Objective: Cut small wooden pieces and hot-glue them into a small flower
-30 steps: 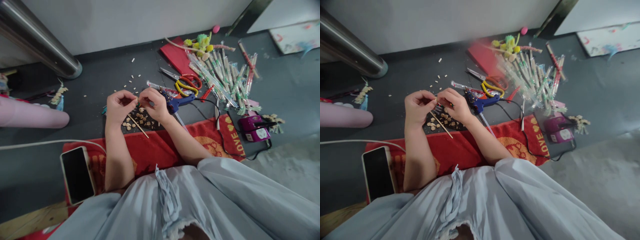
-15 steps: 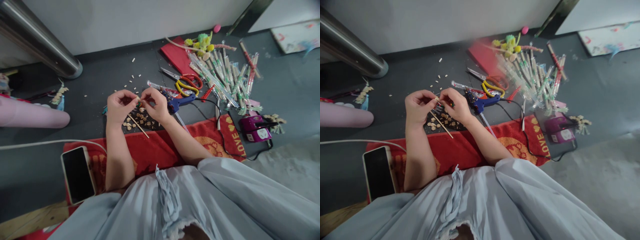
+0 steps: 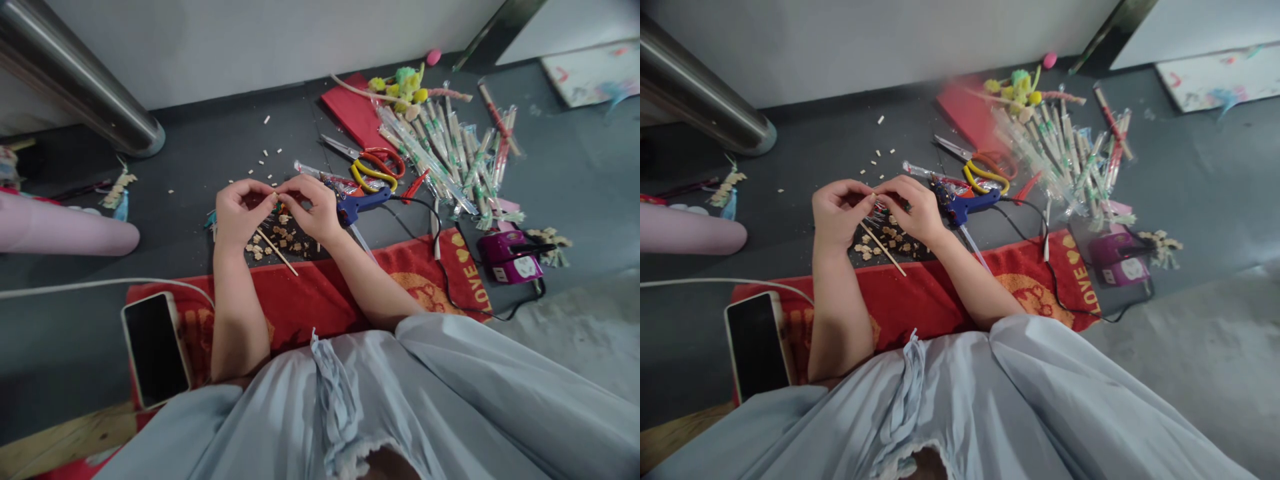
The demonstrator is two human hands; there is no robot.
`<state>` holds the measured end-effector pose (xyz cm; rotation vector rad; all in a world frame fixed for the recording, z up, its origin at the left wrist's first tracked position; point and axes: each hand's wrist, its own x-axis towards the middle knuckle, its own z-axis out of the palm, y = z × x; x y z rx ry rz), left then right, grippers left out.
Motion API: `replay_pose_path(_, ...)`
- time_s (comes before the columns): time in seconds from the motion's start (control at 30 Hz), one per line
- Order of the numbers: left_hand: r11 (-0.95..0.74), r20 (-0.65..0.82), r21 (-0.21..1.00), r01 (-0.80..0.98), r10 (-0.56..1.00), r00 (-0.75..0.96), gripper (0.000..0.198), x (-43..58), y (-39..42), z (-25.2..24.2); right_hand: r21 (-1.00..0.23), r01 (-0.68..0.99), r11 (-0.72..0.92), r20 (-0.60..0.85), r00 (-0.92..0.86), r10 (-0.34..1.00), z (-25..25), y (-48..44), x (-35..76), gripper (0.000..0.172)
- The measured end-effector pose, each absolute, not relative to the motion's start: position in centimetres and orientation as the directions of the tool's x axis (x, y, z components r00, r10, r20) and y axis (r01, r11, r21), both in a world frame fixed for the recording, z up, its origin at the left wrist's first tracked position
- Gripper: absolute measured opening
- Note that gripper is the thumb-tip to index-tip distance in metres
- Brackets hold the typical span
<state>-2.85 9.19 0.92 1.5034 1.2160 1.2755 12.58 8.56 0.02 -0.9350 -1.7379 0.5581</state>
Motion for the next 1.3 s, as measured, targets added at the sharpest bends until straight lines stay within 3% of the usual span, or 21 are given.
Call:
replay_pose_path(0.27, -0.308, 0.341, 0.865, 0.397, 0.94, -0.013, 0.006, -2.2, 8.8, 1.7, -0.749, 0.363, 0.555, 0.551, -0.124, 0.825, -0.2, 8.6, 12.4, 0.015)
replay_pose_path(0.53, -0.374, 0.412, 0.756, 0.537, 0.91, 0.054, 0.003, -2.2, 8.7, 1.0, -0.772, 0.421, 0.477, 0.489, -0.086, 0.868, -0.8, 8.8, 12.2, 0.01)
replay_pose_path(1.07, -0.373, 0.394, 0.716, 0.591, 0.914, 0.1, 0.005, -2.0, 8.7, 1.1, -0.774, 0.466, 0.428, 0.433, -0.103, 0.895, -1.0, 9.0, 12.2, 0.008)
replay_pose_path(1.3, -0.293, 0.379, 0.737, 0.609, 0.925, -0.012, 0.006, -2.2, 9.2, 0.5, -0.773, 0.477, 0.417, 0.42, -0.108, 0.901, -1.0, 8.9, 12.0, 0.008)
